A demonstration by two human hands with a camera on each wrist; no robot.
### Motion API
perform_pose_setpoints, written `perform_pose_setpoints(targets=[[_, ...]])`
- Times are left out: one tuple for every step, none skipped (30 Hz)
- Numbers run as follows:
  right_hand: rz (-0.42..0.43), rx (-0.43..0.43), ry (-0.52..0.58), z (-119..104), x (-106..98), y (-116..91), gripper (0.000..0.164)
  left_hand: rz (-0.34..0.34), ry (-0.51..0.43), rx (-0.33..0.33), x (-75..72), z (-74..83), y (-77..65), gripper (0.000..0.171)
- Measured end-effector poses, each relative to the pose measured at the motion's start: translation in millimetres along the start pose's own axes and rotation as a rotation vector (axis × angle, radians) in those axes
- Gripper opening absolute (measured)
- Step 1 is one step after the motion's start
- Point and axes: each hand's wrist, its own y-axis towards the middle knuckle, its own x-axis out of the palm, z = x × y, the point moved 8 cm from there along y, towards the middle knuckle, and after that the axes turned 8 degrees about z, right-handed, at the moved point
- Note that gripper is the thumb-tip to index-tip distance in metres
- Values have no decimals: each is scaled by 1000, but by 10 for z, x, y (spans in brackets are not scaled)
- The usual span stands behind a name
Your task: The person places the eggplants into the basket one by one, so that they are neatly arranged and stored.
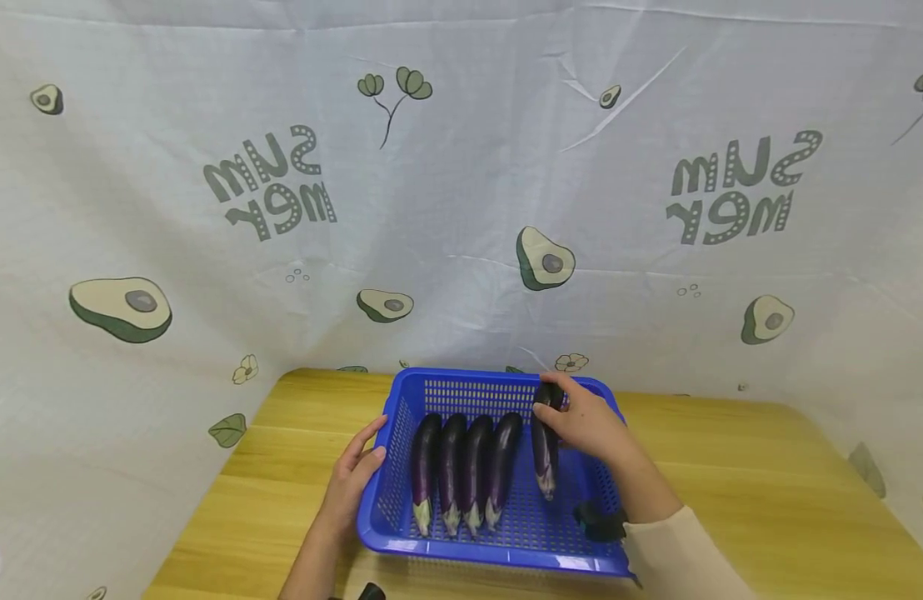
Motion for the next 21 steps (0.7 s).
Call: perform_pose_setpoints(targets=[[-6,5,0,17,38,9,56,0,0,1,2,3,2,52],[-11,9,0,29,70,16,56,1,1,1,0,4,4,52],[-13,4,-15,38,98,23,56,4,6,-2,-5,1,6,52],[-18,5,-26,49,123,28,56,6,6,-1,-7,4,8,52],[-25,4,-36,62,150,33,56,8,5,2,-10,6,10,52],[-30,-3,-52,70,173,38,56,11,8,2,-15,4,11,52],[-36,-14,-67,75,195,41,57,14,12,4,-17,4,11,52],[-45,-16,-71,88,221,40,56,12,11,4,-18,0,10,51],[-52,-20,-78,102,246,41,56,11,12,6,-16,0,9,52],[-64,-18,-73,113,271,38,56,9,8,9,-13,-1,7,52],[-74,-19,-69,125,298,38,56,9,9,9,-13,-6,5,52],[-84,-19,-62,132,322,36,56,10,11,7,-15,-11,3,52],[-95,-16,-48,141,348,35,56,11,10,8,-14,-11,0,52],[-105,-7,-36,153,374,33,57,10,9,7,-14,-14,-3,52],[-112,-5,-33,158,394,32,58,10,10,8,-14,-15,-4,52],[-117,2,-26,165,413,33,58,9,8,7,-13,-15,-6,52],[-123,7,-19,174,434,34,60,8,7,7,-12,-13,-8,52],[-127,14,-13,180,450,35,61,8,2,5,-12,-14,-8,52],[-130,16,-12,187,466,36,62,7,0,6,-9,-12,-9,52],[-134,21,-7,195,482,35,63,6,-2,4,-7,-13,-10,52],[-139,22,-4,198,497,33,64,7,-2,2,-5,-14,-11,52]])
